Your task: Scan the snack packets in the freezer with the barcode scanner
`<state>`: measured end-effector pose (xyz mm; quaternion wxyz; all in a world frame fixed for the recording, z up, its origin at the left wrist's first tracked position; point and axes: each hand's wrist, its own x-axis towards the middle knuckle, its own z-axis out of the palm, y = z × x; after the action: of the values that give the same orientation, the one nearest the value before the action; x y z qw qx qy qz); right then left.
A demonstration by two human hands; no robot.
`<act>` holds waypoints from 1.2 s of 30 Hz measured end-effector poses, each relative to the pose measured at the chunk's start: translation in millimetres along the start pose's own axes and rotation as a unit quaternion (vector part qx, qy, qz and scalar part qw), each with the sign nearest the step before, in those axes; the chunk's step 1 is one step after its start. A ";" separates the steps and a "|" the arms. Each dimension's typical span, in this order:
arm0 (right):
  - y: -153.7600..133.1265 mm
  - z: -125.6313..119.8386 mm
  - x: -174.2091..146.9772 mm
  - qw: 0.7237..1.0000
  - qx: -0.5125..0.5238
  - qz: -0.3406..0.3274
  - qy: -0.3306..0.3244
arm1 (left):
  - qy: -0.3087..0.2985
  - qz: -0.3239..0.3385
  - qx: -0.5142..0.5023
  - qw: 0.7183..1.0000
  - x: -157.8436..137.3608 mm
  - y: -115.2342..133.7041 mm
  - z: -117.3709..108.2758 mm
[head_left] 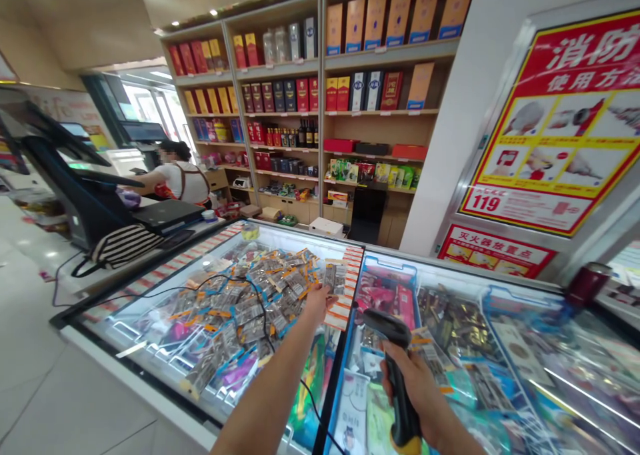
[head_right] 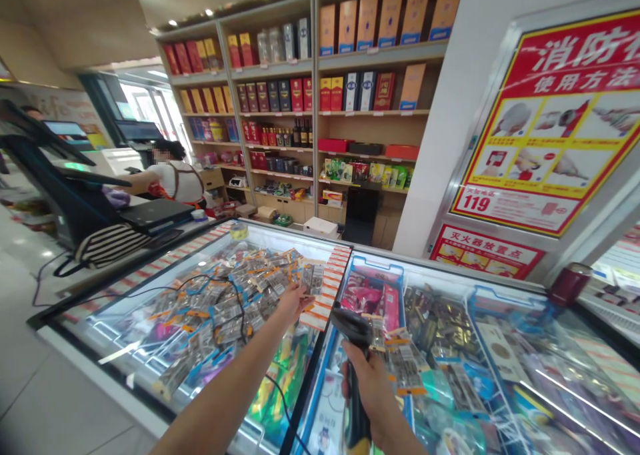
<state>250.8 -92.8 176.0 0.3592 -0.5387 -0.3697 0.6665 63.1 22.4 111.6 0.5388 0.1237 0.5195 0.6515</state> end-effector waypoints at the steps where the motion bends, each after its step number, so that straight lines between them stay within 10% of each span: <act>1: 0.2 -0.5 -0.3 1.000 0.003 0.005 0.000 | 0.002 0.001 -0.005 1.000 0.1 0.8 1.6; 36: -20.9 16.7 -23.5 0.991 0.124 0.034 -0.042 | -0.030 -0.016 -0.049 0.998 -3.7 8.6 3.8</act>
<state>239.9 -105.4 207.5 0.3843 -0.4738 -0.2801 0.7412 62.3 22.4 121.7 0.5697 0.1082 0.4725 0.6637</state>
